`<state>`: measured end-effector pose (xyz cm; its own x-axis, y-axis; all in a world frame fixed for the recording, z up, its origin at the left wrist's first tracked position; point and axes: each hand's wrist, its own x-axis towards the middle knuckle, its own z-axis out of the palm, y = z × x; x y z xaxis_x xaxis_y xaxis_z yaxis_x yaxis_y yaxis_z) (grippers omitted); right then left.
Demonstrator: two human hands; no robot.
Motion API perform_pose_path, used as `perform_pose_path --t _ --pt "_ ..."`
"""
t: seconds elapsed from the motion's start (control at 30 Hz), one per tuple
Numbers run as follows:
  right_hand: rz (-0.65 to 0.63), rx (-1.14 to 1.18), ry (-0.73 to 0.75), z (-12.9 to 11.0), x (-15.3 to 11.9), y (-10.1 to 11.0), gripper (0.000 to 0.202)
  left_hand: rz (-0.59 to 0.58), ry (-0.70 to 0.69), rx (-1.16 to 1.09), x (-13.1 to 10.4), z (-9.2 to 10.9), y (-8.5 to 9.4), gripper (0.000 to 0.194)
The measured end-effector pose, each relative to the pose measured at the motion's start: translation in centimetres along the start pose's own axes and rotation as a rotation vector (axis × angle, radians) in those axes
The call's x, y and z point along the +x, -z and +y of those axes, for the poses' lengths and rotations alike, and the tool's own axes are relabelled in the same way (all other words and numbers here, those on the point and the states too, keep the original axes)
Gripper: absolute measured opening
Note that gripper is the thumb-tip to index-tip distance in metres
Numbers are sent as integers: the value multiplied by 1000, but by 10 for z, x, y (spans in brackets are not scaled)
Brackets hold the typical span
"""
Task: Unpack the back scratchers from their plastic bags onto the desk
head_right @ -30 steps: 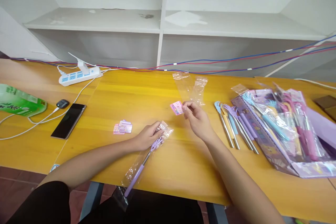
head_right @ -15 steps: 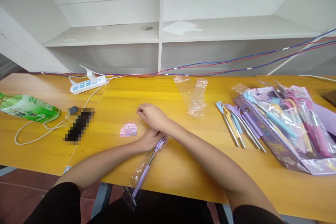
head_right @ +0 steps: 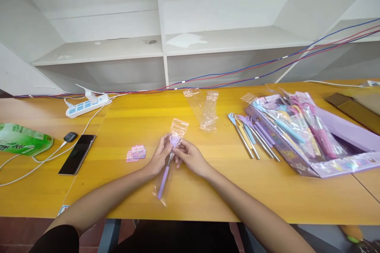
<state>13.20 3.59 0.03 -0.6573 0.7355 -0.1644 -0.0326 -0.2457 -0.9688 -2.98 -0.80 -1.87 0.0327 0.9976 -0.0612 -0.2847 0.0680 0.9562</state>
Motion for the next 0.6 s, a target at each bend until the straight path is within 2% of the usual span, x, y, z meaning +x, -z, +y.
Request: perform_pose_path --t 0.13,0.2,0.27,0.47,0.6 --pt "322 61 164 -13 4 33 50 -303 181 -31 -6 -5 -1 58" --pt "459 104 245 -19 2 46 49 -407 259 -12 -6 -4 1 54" --pt "540 105 309 -29 -4 53 48 -430 275 15 -4 -1 2 51" --pt "605 -55 550 -77 -34 60 42 -467 266 -2 0 9 3 54" --pt "688 -79 619 -110 -43 67 41 -471 256 24 -1 12 2 53"
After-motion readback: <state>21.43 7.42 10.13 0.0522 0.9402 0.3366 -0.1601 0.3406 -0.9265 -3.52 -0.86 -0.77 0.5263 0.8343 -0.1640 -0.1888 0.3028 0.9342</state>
